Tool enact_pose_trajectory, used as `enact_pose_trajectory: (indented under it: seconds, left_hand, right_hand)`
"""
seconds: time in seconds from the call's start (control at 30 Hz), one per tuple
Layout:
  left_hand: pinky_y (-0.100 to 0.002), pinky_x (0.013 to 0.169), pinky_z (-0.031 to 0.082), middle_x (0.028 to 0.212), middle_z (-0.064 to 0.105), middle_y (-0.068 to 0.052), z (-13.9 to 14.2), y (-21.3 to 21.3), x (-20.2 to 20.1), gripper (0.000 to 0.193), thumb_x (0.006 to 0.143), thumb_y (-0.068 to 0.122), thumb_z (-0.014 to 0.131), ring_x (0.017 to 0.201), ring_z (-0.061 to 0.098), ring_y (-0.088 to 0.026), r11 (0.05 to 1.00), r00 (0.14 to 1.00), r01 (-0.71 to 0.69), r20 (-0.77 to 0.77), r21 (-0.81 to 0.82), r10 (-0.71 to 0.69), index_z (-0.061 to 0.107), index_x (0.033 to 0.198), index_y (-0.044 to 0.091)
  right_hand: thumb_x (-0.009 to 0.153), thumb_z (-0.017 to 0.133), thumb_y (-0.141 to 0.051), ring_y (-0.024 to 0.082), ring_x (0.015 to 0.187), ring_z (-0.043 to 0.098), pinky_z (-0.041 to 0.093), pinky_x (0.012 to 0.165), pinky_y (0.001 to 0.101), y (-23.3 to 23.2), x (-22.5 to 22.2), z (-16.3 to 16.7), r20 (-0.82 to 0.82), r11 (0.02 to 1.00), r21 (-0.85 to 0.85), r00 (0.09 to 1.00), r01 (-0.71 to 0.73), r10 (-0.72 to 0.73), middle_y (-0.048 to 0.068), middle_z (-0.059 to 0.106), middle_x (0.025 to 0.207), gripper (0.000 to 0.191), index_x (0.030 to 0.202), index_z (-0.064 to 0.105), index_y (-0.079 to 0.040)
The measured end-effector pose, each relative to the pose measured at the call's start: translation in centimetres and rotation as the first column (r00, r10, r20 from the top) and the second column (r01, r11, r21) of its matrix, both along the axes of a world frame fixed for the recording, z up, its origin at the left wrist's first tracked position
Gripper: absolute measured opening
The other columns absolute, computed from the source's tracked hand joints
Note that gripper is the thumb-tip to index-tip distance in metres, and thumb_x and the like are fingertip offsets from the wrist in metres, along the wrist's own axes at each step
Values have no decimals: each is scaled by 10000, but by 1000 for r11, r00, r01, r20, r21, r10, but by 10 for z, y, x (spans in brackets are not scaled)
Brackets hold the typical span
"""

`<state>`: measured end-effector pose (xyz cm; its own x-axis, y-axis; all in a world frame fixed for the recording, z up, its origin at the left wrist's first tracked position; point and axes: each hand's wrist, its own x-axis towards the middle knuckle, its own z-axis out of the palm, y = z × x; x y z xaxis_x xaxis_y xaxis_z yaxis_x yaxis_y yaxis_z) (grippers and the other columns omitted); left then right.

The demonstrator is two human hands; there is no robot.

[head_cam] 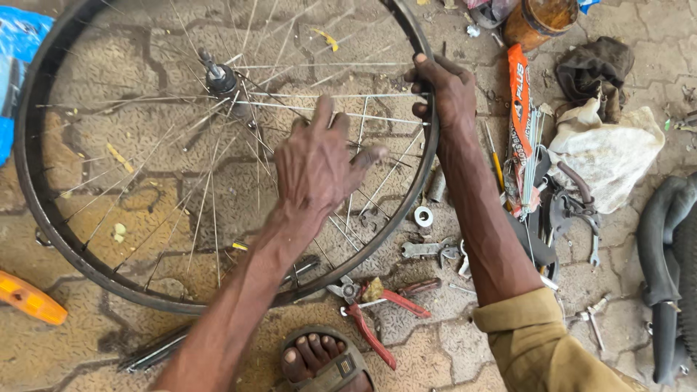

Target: The person removes a damaged spoke from a bicycle wheel, then installs a new spoke by threading it through the hub and rim. They use pliers to cut the spoke to length and secure it with a nipple.

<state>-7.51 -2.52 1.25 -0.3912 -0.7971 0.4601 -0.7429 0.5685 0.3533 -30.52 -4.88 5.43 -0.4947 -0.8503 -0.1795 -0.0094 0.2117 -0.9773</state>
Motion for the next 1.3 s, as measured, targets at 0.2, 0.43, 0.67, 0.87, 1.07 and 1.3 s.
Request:
enact_pose_trajectory:
  seconds: [0.2,0.43,0.67,0.87,1.07,1.3]
  left_hand:
    - [-282,355,305,986,635,-94,-4,-1,1,773,952,773,486,516,459,-132,937,987,33,-157,349,24,670,764,46]
    - [-413,567,512,997,665,-121,6,4,18,648,951,705,550,675,605,-168,979,974,193,-132,64,-183,750,947,88]
    - [-452,714,572,1212,598,-211,38,38,-8,255,920,330,706,718,645,-222,772,894,437,-133,462,-427,773,1078,141]
    - [-321,479,598,1201,577,-173,42,37,-12,205,981,106,620,685,667,-214,700,890,420,-110,577,-443,669,1165,31]
    - [-362,472,574,1237,699,-79,34,36,-5,367,807,162,643,627,662,-225,850,865,501,-115,162,-488,709,1167,131]
    - [-386,498,545,988,655,-118,32,30,-15,186,932,171,606,665,629,-216,645,860,469,-144,603,-490,641,1105,112]
  right_hand:
    - [904,712,-185,57,610,585,422,383,190,2,5,3,-14,997,68,1000,20,-19,77,739,797,345,1143,691,64]
    - [925,707,-200,67,676,597,436,434,209,3,7,6,-16,1000,26,1000,-8,9,80,740,823,355,1170,682,56]
    - [963,661,-412,108,810,679,578,679,290,11,3,-2,-3,995,-14,995,-99,99,60,779,950,450,1194,659,-26]
    - [1014,498,-495,128,943,772,647,811,294,25,-43,-25,7,991,6,991,-134,134,28,798,1041,474,1185,682,-93]
    - [930,642,-144,322,679,685,543,613,481,73,-64,-91,-869,972,193,436,-136,233,209,708,789,193,970,763,2]
    - [980,614,-82,353,714,648,569,538,423,88,-42,-120,-924,961,192,294,-199,245,259,681,970,162,975,698,58]
